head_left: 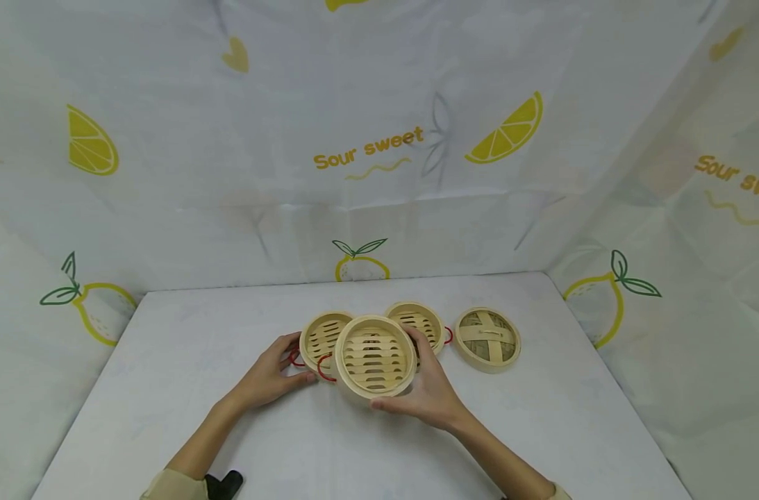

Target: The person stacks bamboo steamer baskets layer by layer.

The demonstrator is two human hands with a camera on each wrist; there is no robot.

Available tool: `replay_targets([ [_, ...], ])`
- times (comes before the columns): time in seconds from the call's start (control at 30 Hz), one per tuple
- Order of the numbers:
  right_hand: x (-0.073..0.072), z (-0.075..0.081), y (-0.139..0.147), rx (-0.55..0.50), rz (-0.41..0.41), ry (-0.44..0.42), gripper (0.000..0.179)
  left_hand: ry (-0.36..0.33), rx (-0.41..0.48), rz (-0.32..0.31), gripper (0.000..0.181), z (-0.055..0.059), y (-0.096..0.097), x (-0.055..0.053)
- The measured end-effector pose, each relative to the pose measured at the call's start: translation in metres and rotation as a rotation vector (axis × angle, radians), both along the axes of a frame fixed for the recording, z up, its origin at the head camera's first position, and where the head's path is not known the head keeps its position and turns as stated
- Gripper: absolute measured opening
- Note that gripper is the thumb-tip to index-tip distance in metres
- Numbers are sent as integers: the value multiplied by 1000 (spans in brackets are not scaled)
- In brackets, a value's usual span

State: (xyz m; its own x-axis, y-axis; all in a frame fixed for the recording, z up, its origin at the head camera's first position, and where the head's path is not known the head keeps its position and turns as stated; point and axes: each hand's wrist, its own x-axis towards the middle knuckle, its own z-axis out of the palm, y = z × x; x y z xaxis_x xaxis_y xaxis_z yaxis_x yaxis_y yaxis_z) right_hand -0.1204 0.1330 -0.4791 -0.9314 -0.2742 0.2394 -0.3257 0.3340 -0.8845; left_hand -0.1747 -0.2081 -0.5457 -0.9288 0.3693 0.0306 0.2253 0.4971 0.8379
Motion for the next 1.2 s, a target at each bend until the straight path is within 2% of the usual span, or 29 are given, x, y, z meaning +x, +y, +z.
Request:
replay_targets([
  [0.2,-4,3,-3,-8,3,-4,128,-1,11,-2,94,0,0,1],
  [0.47,-10,6,-8,-73,18,-4,125,14,36,-12,92,0,0,0],
  [0.83,-14,8,-10,-53,2,-11,127,16,37,-12,91,0,0,0],
  [1.2,-19,6,-15,-79,-4,3,126,27,18,-1,91,1,1,2],
])
